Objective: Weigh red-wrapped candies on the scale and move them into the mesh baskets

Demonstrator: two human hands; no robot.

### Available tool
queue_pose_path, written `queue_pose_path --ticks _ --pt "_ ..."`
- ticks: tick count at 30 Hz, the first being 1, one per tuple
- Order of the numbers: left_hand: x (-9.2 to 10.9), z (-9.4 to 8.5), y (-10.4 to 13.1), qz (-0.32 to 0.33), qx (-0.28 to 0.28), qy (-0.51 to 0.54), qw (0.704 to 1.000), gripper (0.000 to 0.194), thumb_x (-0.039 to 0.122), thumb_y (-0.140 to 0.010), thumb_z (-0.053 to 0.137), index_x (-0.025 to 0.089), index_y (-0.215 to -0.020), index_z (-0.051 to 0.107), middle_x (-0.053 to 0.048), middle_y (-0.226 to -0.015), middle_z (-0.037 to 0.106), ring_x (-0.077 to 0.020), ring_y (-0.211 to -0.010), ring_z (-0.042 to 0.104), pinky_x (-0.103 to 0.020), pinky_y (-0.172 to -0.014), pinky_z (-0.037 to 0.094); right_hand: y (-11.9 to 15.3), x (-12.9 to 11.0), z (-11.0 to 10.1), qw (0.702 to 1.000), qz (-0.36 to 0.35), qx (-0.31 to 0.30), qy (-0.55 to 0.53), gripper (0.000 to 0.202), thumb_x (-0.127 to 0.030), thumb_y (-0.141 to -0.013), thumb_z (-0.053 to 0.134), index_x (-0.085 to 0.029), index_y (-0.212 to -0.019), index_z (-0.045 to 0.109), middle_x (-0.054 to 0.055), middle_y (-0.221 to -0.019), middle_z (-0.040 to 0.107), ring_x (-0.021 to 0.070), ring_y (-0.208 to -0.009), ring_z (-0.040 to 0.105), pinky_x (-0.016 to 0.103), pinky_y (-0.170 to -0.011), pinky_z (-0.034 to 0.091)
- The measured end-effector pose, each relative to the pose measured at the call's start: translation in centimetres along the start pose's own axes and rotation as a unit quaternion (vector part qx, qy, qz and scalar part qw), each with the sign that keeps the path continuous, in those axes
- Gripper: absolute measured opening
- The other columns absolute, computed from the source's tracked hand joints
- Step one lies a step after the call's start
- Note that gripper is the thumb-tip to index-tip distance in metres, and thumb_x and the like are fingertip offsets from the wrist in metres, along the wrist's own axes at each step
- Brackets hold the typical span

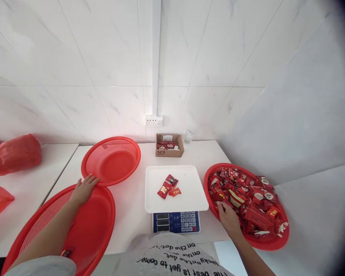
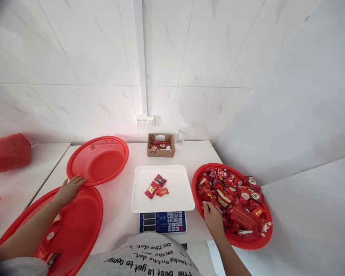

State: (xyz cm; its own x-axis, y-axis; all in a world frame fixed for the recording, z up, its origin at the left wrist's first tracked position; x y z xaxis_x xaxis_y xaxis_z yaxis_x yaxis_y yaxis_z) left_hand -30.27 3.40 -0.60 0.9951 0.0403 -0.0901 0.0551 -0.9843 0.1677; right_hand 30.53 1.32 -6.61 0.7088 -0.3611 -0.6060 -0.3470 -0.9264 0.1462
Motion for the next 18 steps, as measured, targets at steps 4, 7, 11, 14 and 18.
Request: queue_pose_path --ticks 4,7,11,14,18 --pt "0.4 -0.1 -0.6 -0.027 0.006 -0.028 0.999 0.066 -0.005 -0.071 0.030 0.021 -0.131 0.045 -0.008 -0.143 0.035 -0.0246 -0.136 0.020 -0.052 -0.106 0.018 0.1 -0.3 -0.2 1.000 0.006 -0.005 -0.004 0.044 -0.052 -0.076 0.034 -0.019 -0.086 0.062 0.011 -0.092 0.067 0.0237 -0.083 0.060 0.032 -0.074 0.043" --pt "0.7 -1.1 -1.0 -0.076 0.018 -0.017 0.997 0.067 -0.004 -0.072 0.030 0.018 -0.135 0.039 -0.012 -0.145 0.030 -0.0290 -0.135 0.019 -0.052 -0.104 0.023 0.2 -0.4 -0.2 1.000 0.011 -0.006 -0.005 0.044 -0.051 -0.076 0.033 -0.019 -0.086 0.062 0.011 -0.093 0.067 0.0237 -0.083 0.060 0.032 -0.074 0.043" --pt "3.8 -2.2 -1.2 -0.043 0.040 0.067 0.996 0.054 0.015 -0.082 0.034 0.013 -0.136 0.035 -0.014 -0.141 0.036 -0.0290 -0.135 0.021 -0.047 -0.104 0.027 0.1 -0.3 -0.1 1.000 0.006 0.004 -0.012 0.044 -0.051 -0.077 0.034 -0.019 -0.086 0.063 0.011 -0.092 0.068 0.0238 -0.084 0.060 0.032 -0.074 0.043" --pt "7.9 -1.5 -1.1 0.049 0.015 0.120 0.991 0.051 0.035 -0.087 0.035 0.021 -0.136 0.035 -0.008 -0.140 0.040 -0.0265 -0.135 0.022 -0.049 -0.106 0.021 0.1 -0.3 0.0 1.000 0.006 0.000 -0.003 0.045 -0.051 -0.078 0.033 -0.019 -0.088 0.063 0.011 -0.093 0.068 0.0241 -0.085 0.060 0.032 -0.074 0.043" --pt "12.2 0.1 -1.8 0.078 -0.009 0.136 0.988 0.045 0.030 -0.091 0.024 0.024 -0.132 0.040 -0.006 -0.135 0.048 -0.0241 -0.131 0.031 -0.051 -0.106 0.018 0.2 -0.4 0.1 1.000 -0.001 0.011 -0.002 0.044 -0.051 -0.079 0.033 -0.020 -0.088 0.063 0.010 -0.094 0.068 0.0238 -0.087 0.060 0.032 -0.075 0.043"
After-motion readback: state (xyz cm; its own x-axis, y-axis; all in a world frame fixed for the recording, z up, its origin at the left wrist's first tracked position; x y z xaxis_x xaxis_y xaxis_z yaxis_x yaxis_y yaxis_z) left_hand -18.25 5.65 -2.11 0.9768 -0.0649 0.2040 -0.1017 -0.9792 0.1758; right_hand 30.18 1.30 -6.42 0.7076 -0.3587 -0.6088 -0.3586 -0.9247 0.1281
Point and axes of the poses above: each hand's wrist, its own y-axis away from the middle knuckle, its own z-axis out of the palm, x = y × z, the point moved 1 cm from there along -y, towards the middle knuckle
